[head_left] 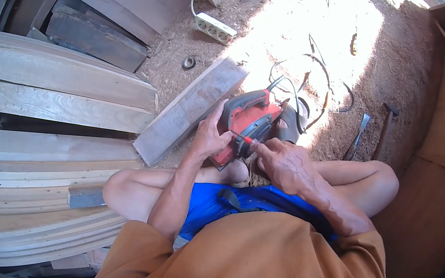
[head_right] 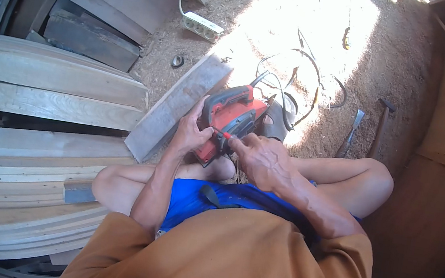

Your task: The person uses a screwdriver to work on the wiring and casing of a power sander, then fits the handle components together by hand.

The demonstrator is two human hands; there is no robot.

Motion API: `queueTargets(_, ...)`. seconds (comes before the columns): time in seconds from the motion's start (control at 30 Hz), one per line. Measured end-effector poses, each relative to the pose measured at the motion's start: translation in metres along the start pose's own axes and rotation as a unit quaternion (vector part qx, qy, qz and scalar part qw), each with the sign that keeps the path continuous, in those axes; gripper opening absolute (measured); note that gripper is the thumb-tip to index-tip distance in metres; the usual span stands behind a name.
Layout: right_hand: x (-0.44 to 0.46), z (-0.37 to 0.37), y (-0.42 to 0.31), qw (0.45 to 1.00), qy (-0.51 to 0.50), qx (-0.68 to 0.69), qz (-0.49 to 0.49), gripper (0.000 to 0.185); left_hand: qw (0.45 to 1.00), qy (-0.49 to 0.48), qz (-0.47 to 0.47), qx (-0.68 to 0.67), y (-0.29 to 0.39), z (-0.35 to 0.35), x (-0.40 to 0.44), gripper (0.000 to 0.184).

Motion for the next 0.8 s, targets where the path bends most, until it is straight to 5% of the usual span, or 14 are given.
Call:
queueTargets(0.1,0.004,0.006,0.006,0.998,-0.037,0.022,0.05,0.038,0.999,-0.01,-0.032,-0.035,0.01,-0.001,0.0,0.093)
queueTargets(0.2,0.002,0.018,0.024,0.967,0.05,0.248,0.031,0.029,0.999,-0.005,-0.024,-0.029,0.016,-0.004,-0.004,0.093)
queueTargets(0.23,0.002,0.039,0.048,0.897,0.023,0.428,0.107,0.026,1.0,0.001,-0.013,-0.016,0.019,-0.004,-0.004,0.092)
queueTargets(0.3,-0.001,0.084,0.069,0.645,-0.03,0.725,0.24,0.021,1.0,0.005,-0.01,0.01,0.016,-0.002,-0.003,0.092)
queueTargets(0.4,0.002,0.073,0.072,0.706,-0.018,0.672,0.224,0.02,1.0,0.01,0.002,0.009,0.006,0.0,0.0,0.093)
queueTargets(0.47,0.008,0.028,0.059,0.89,0.056,0.435,0.126,0.02,1.0,0.005,0.001,-0.014,0.0,0.002,0.001,0.094)
queueTargets(0.53,0.001,-0.017,0.016,0.982,0.131,0.132,0.013,0.025,0.999,-0.008,-0.014,-0.046,-0.002,0.003,0.001,0.095)
queueTargets(0.57,0.004,-0.009,0.011,0.994,0.048,0.1,0.006,0.036,0.999,-0.019,-0.02,-0.036,-0.002,0.004,0.001,0.095)
queueTargets(0.67,0.005,-0.004,0.009,0.995,0.021,0.097,0.012,0.03,0.998,-0.051,-0.033,-0.023,0.009,0.002,-0.001,0.097)
queueTargets(0.77,0.005,0.01,0.026,0.964,0.131,0.232,-0.006,0.018,0.996,-0.068,-0.045,-0.036,0.003,0.001,-0.004,0.098)
queueTargets(0.8,0.009,0.029,0.052,0.896,0.082,0.429,0.078,0.013,0.996,-0.07,-0.051,-0.038,0.001,0.003,-0.004,0.098)
Point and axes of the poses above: each hand's wrist, its own x-axis towards the middle knuckle, its own z-axis out of the palm, y = z × x, the point moved 10 cm from there along x, towards the middle knuckle, and after that the axes turned 13 degrees about -y, right-handed, at the moved point
